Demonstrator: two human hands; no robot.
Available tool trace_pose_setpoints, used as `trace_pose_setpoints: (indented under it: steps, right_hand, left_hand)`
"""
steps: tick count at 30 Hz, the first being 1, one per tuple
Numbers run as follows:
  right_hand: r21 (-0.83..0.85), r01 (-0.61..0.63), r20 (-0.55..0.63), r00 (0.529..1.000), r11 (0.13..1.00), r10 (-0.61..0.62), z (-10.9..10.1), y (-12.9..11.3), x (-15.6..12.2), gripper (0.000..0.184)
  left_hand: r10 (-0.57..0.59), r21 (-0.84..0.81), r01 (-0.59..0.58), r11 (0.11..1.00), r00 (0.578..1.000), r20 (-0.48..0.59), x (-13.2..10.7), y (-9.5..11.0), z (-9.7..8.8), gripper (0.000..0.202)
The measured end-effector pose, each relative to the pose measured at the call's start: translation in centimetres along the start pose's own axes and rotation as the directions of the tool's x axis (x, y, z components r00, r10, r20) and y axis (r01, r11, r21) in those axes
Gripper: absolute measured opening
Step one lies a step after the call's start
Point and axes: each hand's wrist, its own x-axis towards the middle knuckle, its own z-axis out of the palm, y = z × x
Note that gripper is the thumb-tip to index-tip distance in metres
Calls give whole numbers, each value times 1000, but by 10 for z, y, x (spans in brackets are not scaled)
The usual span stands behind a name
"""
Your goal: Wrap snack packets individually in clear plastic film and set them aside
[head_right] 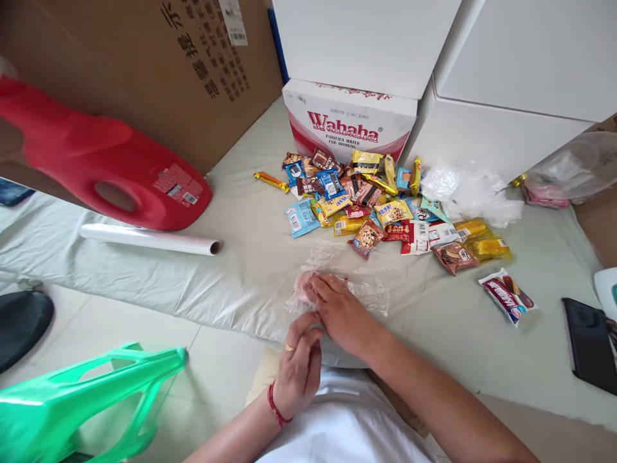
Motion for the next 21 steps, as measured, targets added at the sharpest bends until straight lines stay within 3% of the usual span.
trace_pose_setpoints:
  steps: [5, 8, 11, 13, 15, 17, 21]
  right_hand:
    - [27, -3, -56, 998, 1000, 5, 3, -2, -2, 57]
    - [28, 8, -62, 998, 1000, -6, 4, -2, -3, 59]
    - [24, 3, -57, 998, 1000, -2, 5, -2, -3, 57]
    - [24, 5, -54, 999, 1000, -4, 5, -2, -3, 56]
    - [33, 10, -49, 999, 999, -9, 5, -2, -4, 55]
    - [51, 8, -45, 999, 999, -6, 4, -2, -4, 56]
    - [88, -3, -33, 999, 996, 6, 3, -4, -4, 61]
  left_hand:
    - [-213, 243, 239, 940, 969, -128, 8, -28, 2, 48]
    - [-254, 374, 292, 880, 956, -149, 14, -40, 1, 46]
    - [-155, 470, 255, 845, 958, -241, 17, -39, -6, 41]
    - [21, 523, 136, 841, 959, -283, 17, -33, -10, 43]
    - [147, 539, 5, 842, 960, -239, 18, -28, -10, 52]
    - [139, 513, -33, 858, 976, -169, 20, -26, -8, 59]
    - [12, 451, 51, 891, 991, -137, 28, -30, -1, 61]
